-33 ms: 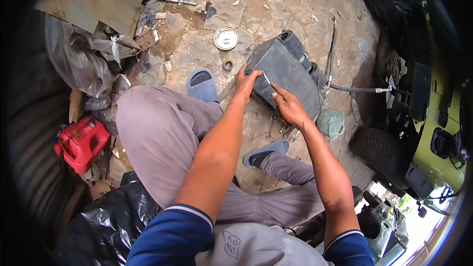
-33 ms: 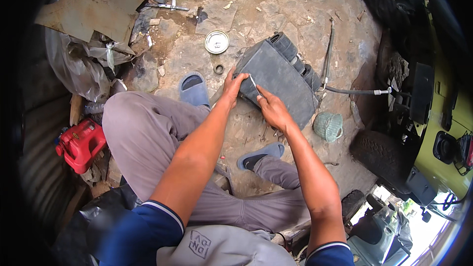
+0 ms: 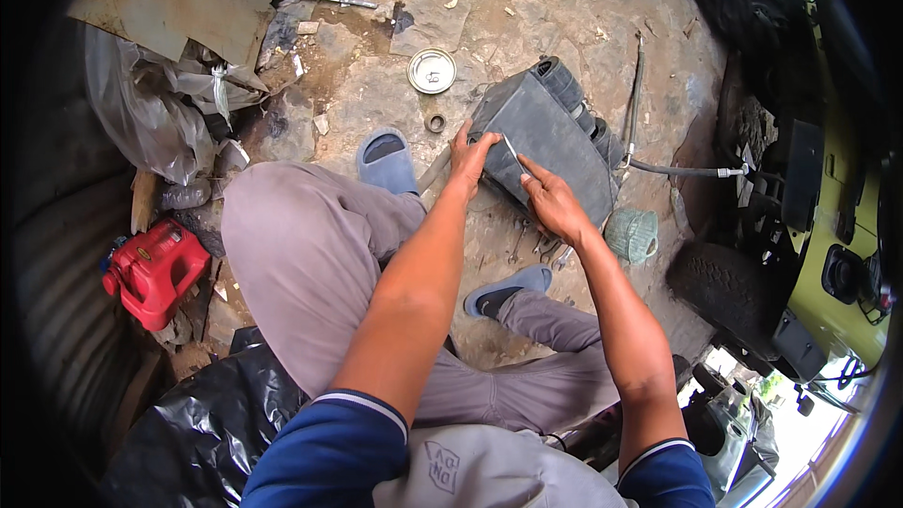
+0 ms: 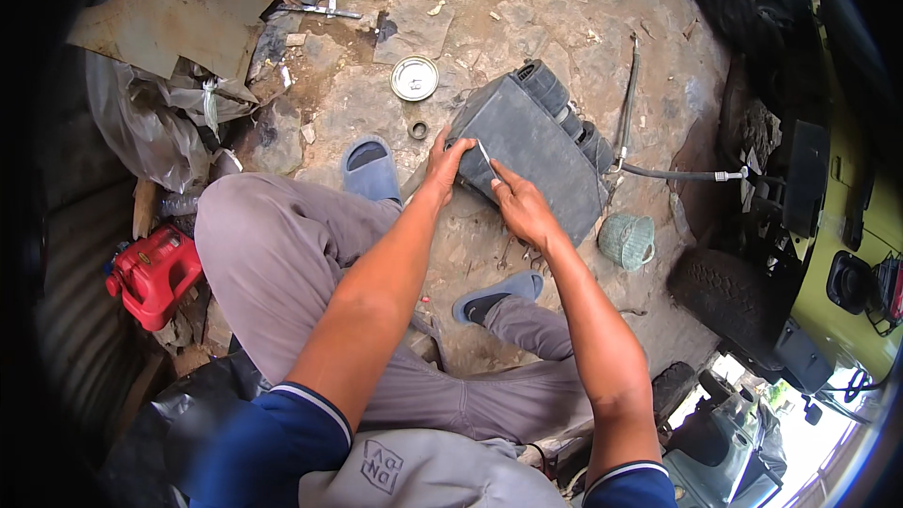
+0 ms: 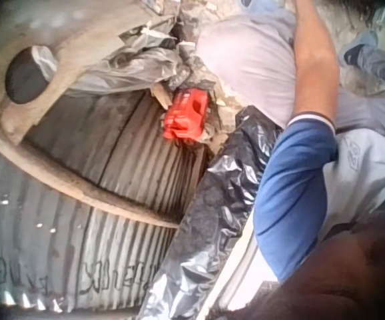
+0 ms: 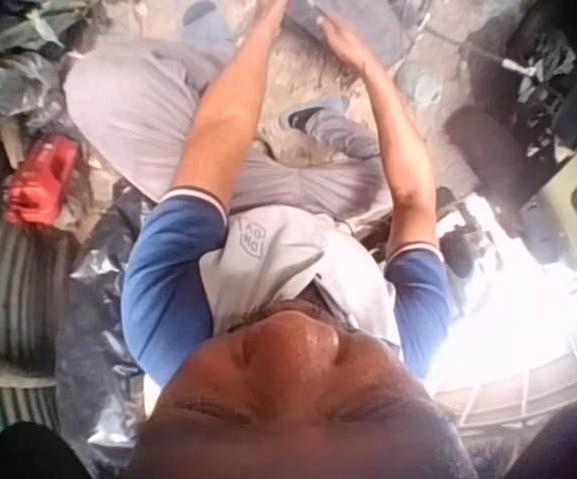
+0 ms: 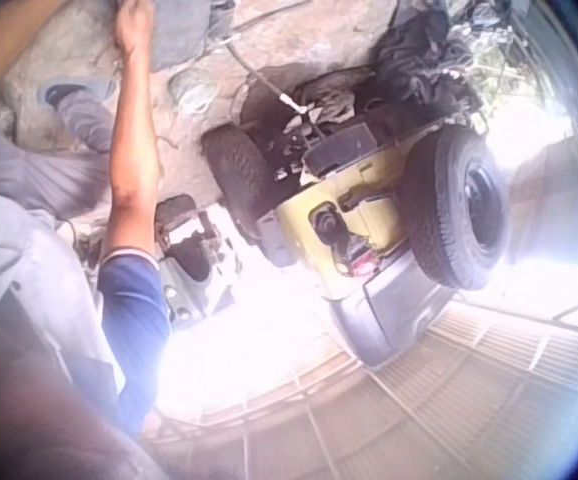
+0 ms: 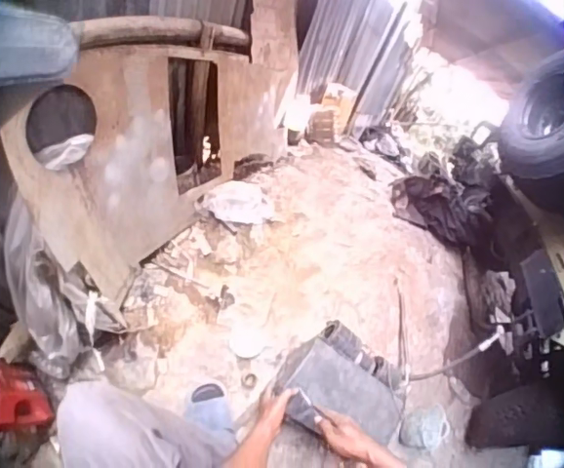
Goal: The person uses a wrench and a screwdriver to loosen and remove screws and fasteners from a black plastic vehicle component while sitting on the ground.
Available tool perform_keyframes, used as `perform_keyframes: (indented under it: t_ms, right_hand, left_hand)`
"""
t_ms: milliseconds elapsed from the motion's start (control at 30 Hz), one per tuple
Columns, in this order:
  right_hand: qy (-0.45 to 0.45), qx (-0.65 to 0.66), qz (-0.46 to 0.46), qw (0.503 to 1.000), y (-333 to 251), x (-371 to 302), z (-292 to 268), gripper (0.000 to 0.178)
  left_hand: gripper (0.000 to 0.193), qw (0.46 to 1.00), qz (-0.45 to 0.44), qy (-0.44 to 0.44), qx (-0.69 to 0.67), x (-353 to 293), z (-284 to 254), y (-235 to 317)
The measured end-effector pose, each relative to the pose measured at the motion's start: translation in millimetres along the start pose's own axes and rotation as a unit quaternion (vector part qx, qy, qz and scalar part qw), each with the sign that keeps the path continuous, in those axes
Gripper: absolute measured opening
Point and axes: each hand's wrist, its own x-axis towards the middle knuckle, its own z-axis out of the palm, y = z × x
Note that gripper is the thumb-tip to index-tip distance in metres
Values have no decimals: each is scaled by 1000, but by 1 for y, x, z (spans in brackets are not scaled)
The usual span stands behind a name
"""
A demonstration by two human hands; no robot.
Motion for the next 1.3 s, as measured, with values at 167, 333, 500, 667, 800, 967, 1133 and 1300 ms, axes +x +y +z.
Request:
perform_keyframes:
  t_ms: [167, 333, 500, 667, 800, 967, 1133, 1300]
  right_hand:
    - [-6, 8, 50, 999, -10, 0, -1, 50]
    - [-44, 23, 131, 990, -25, -4, -5, 49]
    - [11, -5, 9, 1000, 3, 5, -2, 49]
    - [-42, 12, 93, 995, -24, 1, -10, 49]
    - [-32, -8, 80, 996, -21, 3, -11, 49]
    - [-18, -51, 34, 998, -12, 7, -13, 49]
    - [-37, -60, 92, 993, -44, -1, -15, 48]
    - [-37, -31, 101, 994, -41, -6, -18, 49]
  left_hand:
    - [99, 1000, 11, 0, -10, 1, -1, 2]
    - [101, 1000, 4, 9, 5, -6, -1, 9]
    - [102, 1000, -3, 2, -7, -10, 3, 13]
    - [101, 1000, -6, 11, -3, -10, -1, 15]
    - [100, 1000, -16, 3, -3, -4, 0, 7]
    - [100, 1000, -15, -2, -9, -1, 1, 4]
    - [99, 1000, -8, 7, 0, 3, -1, 0]
    - [100, 1000, -9, 3, -2, 1, 1, 2]
